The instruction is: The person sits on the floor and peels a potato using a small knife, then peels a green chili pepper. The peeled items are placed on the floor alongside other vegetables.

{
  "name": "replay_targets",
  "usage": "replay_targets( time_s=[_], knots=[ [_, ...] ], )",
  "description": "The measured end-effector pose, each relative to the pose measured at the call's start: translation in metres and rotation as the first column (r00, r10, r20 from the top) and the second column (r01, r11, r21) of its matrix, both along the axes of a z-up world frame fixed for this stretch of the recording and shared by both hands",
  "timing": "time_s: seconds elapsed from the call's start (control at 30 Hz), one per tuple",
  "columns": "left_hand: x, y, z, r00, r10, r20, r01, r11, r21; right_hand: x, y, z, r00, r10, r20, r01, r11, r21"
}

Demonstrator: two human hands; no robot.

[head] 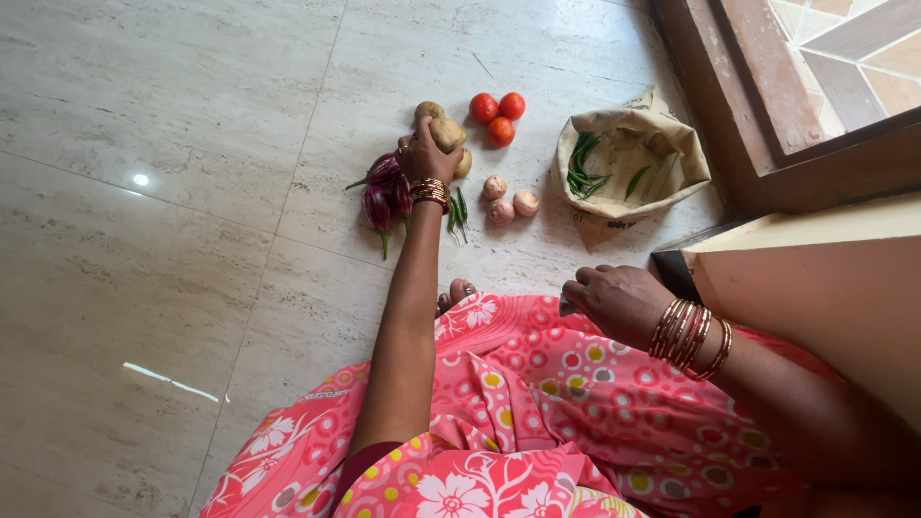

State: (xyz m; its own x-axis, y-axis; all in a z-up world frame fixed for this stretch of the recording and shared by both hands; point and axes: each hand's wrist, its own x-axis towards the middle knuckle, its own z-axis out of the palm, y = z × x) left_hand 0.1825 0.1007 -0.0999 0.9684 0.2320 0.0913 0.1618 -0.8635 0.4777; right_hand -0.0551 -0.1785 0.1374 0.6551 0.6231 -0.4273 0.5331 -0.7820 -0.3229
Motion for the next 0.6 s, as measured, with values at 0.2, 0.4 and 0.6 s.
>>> replay_targets(
  time_s=[0.2,0.4,0.6],
  knots=[
    [0.002,0.002,0.001,0.997,0.005,-0.071,-0.002,0.999,0.035,0.000,-0.002,-0.005,1.000,0.001,0.004,-0.001,1.000,0.015],
    [0.004,0.003,0.006,0.993,-0.017,-0.117,0.024,0.998,0.064,-0.002,-0.004,-0.015,1.000,0.027,-0.002,-0.027,1.000,-0.012],
    [0.002,-0.010,0.003,0.996,-0.027,0.081,0.014,0.987,0.159,-0.004,-0.002,-0.019,1.000,0.015,0.010,-0.015,1.000,-0.013]
  ],
)
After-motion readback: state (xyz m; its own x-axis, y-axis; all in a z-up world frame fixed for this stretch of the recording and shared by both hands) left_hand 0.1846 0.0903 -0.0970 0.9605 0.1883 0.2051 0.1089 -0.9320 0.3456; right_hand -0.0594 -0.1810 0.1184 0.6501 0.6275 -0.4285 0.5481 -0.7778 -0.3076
